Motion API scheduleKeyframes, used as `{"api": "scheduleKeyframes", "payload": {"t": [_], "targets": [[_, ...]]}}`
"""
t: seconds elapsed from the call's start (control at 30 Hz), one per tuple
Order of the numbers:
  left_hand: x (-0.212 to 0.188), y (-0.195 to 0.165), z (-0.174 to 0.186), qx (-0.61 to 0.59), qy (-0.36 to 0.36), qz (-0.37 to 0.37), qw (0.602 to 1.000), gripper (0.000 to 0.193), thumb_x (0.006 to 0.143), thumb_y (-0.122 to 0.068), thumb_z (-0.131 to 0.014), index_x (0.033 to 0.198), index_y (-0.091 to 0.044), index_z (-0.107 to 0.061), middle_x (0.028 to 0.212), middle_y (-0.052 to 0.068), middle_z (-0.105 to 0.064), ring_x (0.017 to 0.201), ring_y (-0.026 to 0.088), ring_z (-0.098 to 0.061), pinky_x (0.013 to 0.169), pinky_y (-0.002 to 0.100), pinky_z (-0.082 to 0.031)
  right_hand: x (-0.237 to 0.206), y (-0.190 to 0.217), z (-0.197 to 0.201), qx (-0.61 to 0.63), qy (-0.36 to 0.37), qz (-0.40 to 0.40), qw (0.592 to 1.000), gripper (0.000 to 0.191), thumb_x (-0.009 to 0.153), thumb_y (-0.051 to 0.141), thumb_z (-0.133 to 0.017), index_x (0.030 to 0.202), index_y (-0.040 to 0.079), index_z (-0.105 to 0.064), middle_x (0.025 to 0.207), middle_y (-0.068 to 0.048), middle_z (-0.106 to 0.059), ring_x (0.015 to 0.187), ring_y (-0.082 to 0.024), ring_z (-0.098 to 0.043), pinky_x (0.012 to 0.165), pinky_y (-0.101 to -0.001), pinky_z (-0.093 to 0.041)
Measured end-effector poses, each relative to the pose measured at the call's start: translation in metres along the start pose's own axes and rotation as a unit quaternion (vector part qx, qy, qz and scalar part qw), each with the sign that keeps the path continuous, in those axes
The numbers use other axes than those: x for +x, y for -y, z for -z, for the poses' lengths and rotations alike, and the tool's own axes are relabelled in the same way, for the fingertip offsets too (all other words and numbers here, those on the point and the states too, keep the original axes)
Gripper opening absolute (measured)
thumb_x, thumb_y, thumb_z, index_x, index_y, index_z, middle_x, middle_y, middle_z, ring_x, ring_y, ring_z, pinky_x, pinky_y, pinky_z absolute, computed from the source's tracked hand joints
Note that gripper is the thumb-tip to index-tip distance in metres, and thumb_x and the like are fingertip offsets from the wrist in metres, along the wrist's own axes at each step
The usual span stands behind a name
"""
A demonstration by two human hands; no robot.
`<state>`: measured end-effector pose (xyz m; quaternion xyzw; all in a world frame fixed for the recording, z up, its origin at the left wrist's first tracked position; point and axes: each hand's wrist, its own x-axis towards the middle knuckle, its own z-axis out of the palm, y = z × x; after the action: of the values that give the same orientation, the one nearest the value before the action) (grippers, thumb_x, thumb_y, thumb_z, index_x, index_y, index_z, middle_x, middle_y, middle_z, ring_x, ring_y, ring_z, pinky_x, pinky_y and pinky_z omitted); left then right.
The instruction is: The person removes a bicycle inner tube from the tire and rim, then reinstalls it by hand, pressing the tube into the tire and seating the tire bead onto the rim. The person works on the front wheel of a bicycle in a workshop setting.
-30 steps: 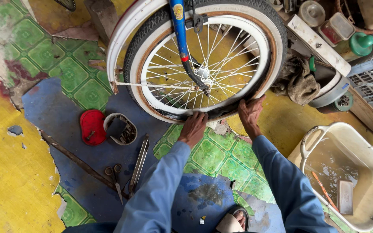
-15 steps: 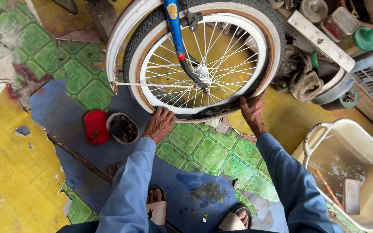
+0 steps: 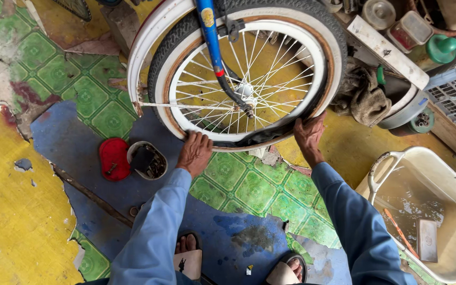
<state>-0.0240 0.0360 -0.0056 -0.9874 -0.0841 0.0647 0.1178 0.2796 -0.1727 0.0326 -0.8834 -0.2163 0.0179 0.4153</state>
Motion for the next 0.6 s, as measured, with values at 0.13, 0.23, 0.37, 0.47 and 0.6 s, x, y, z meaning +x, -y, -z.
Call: {"api": "scheduleKeyframes", "payload": {"t": [0.13, 0.23, 0.37, 0.47, 0.6], "targets": [[0.025, -0.045, -0.003, -0.116, -0.171, -0.018, 0.978, 0.037, 0.090, -0.016, -0.056, 0.123, -0.001, -0.061, 0.115, 0.014, -0.063, 0.112, 0.028, -0.058, 0.106, 0.048, -0.042, -0.002, -0.004, 0.005, 0.044, 0.060, 0.014, 0.997, 0.078, 0.086, 0.026, -0.072, 0.143, -0.007, -0.029, 0.110, -0.026, -0.065, 0.100, -0.039, -0.067, 0.090, -0.0505, -0.056], [0.039, -0.076, 0.000, -0.145, -0.175, 0.020, 0.974, 0.042, 0.089, -0.016, -0.059, 0.128, 0.001, -0.059, 0.118, 0.013, -0.061, 0.111, 0.029, -0.055, 0.101, 0.046, -0.043, -0.011, -0.008, 0.011, 0.074, 0.082, 0.065, 0.992, 0.090, 0.089, 0.031, -0.077, 0.148, -0.007, -0.022, 0.127, -0.030, -0.054, 0.115, -0.042, -0.058, 0.097, -0.0557, -0.050], [0.042, -0.084, 0.003, -0.149, -0.110, 0.037, 0.982, 0.044, 0.091, -0.012, -0.059, 0.134, -0.001, -0.058, 0.117, 0.011, -0.060, 0.113, 0.029, -0.052, 0.100, 0.044, -0.043, -0.039, -0.017, 0.012, -0.079, -0.042, 0.174, 0.981, 0.081, 0.090, 0.028, -0.070, 0.151, 0.000, -0.025, 0.138, -0.033, -0.048, 0.128, -0.045, -0.052, 0.095, -0.0559, -0.054], [0.043, -0.077, 0.001, -0.155, -0.090, 0.006, 0.984, 0.048, 0.088, -0.013, -0.059, 0.134, 0.000, -0.059, 0.117, 0.011, -0.060, 0.111, 0.027, -0.052, 0.097, 0.042, -0.043, -0.049, -0.019, 0.000, -0.458, 0.290, 0.379, 0.750, 0.041, 0.110, 0.023, -0.050, 0.149, 0.020, -0.038, 0.123, -0.011, -0.052, 0.122, -0.030, -0.051, 0.113, -0.0528, -0.044], [0.048, -0.078, -0.002, -0.129, -0.119, -0.007, 0.984, 0.041, 0.091, -0.013, -0.059, 0.130, -0.002, -0.062, 0.115, 0.008, -0.060, 0.111, 0.023, -0.052, 0.097, 0.041, -0.042, -0.058, -0.010, -0.013, -0.329, 0.194, 0.445, 0.810, 0.057, 0.091, 0.017, -0.061, 0.147, 0.013, -0.047, 0.144, -0.016, -0.051, 0.138, -0.033, -0.045, 0.116, -0.0639, -0.031]]}}
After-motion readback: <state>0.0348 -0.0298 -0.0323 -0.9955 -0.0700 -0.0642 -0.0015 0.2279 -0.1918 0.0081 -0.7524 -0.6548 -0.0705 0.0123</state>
